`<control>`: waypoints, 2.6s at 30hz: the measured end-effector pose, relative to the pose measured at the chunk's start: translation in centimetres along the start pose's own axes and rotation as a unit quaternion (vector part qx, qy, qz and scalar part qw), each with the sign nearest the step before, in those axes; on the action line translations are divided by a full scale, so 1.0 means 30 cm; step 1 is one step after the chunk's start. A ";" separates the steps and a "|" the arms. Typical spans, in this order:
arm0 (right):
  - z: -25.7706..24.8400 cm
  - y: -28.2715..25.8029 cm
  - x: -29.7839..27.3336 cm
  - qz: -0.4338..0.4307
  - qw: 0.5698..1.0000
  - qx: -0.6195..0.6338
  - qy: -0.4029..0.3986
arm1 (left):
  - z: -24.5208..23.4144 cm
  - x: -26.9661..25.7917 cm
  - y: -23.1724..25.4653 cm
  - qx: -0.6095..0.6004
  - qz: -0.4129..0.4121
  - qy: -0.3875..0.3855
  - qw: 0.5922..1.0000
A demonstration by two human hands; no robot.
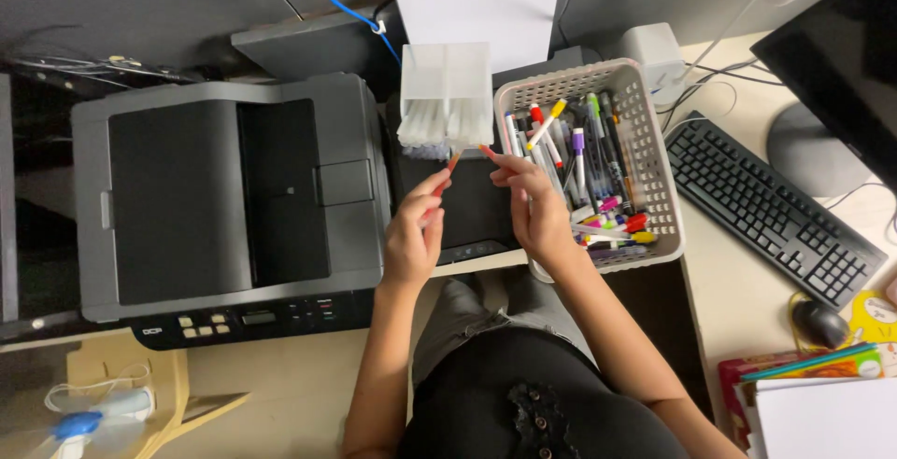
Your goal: The person organizes pens by picking them up from a plastic basket and placing them into a clear plastic container with compartments. The person repeatedly sorts through the pens in the basket and arranges them in the container.
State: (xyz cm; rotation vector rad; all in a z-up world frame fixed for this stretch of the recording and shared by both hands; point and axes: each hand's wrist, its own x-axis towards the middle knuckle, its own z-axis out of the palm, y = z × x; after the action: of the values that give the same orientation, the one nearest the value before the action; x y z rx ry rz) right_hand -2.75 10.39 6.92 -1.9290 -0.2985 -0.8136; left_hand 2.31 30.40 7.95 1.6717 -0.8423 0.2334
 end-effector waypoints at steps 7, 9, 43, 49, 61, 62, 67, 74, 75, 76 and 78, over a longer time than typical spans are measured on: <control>0.100 -0.034 0.029 0.024 0.993 -0.117 -0.019 | -0.006 0.072 -0.012 0.152 0.027 -0.041 0.987; 0.122 -0.040 0.026 0.083 0.995 -0.051 -0.009 | -0.009 0.088 -0.002 0.103 0.005 -0.048 0.994; 0.151 -0.009 0.099 0.126 0.981 -0.149 0.000 | 0.007 0.100 -0.073 0.103 0.005 -0.059 0.993; 0.132 -0.025 0.090 0.114 0.987 -0.111 0.001 | 0.013 0.089 -0.045 0.101 0.013 -0.066 0.993; -0.164 0.016 -0.040 0.247 0.964 -0.100 0.024 | 0.161 0.073 -0.018 0.025 0.004 -0.136 0.990; -0.192 0.012 -0.040 0.262 0.955 -0.136 -0.021 | 0.178 0.073 -0.017 0.026 -0.002 -0.149 0.988; -0.254 0.095 -0.120 0.276 0.925 -0.231 -0.118 | 0.276 0.087 -0.012 0.044 -0.017 -0.168 0.985; -0.219 0.183 -0.129 0.192 0.922 -0.289 -0.173 | 0.401 0.105 -0.057 0.083 -0.070 -0.169 0.980; -0.221 0.191 -0.127 0.176 0.925 -0.297 -0.160 | 0.420 0.104 -0.063 0.095 -0.088 -0.161 0.978; -0.223 0.198 -0.117 0.174 0.925 -0.297 -0.163 | 0.431 0.108 -0.064 0.096 -0.090 -0.159 0.979; -0.218 0.210 -0.094 0.217 0.910 -0.315 -0.161 | 0.444 0.113 -0.066 0.116 -0.096 -0.139 0.979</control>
State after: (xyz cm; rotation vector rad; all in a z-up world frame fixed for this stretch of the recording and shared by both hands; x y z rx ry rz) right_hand -4.23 2.05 2.60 -2.6091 0.2378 -0.2963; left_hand 2.26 16.95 4.47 2.0241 -0.8759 -0.0393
